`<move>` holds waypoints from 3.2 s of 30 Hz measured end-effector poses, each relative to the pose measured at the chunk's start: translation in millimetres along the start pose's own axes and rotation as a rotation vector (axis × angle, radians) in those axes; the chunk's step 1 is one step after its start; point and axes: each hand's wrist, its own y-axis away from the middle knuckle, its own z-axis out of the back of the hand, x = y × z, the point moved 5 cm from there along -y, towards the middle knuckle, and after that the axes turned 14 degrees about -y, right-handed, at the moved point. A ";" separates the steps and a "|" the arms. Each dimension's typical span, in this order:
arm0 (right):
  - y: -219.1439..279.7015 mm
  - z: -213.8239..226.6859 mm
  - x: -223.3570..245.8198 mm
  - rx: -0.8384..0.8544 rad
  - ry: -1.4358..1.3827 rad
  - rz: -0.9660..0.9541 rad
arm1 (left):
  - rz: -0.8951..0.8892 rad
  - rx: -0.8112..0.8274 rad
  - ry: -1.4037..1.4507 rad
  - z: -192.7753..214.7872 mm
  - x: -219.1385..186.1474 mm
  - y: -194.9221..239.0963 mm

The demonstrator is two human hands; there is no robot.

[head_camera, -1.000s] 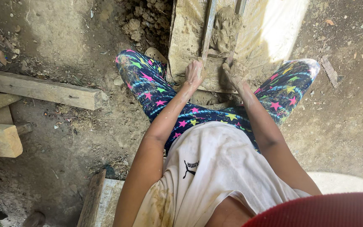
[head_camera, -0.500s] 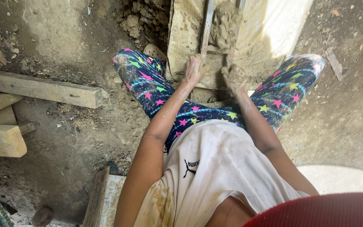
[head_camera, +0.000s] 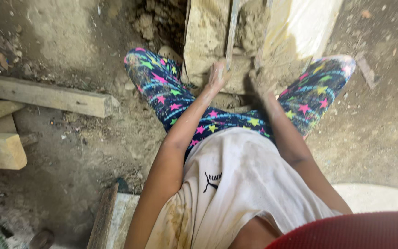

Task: The person shapes wet clay into rectangular blocks using a wooden mold, pressing the clay into the frame by hand and smoothing it with a flat wooden tool before lifting the mold to reveal the formed brick.

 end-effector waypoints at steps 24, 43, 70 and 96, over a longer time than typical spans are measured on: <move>-163.6 -48.2 93.8 -0.074 0.866 -0.323 | 0.255 0.405 1.038 -33.9 -86.9 -146.6; -76.1 -29.3 85.6 -0.020 0.692 0.147 | -0.254 0.173 -0.228 14.8 -116.9 -46.1; -98.3 112.0 208.5 -0.211 0.160 0.355 | 0.115 0.062 -0.380 25.9 -10.1 46.8; -437.8 251.4 297.9 -0.916 0.447 0.852 | 0.029 -0.136 -0.338 31.2 -16.0 31.9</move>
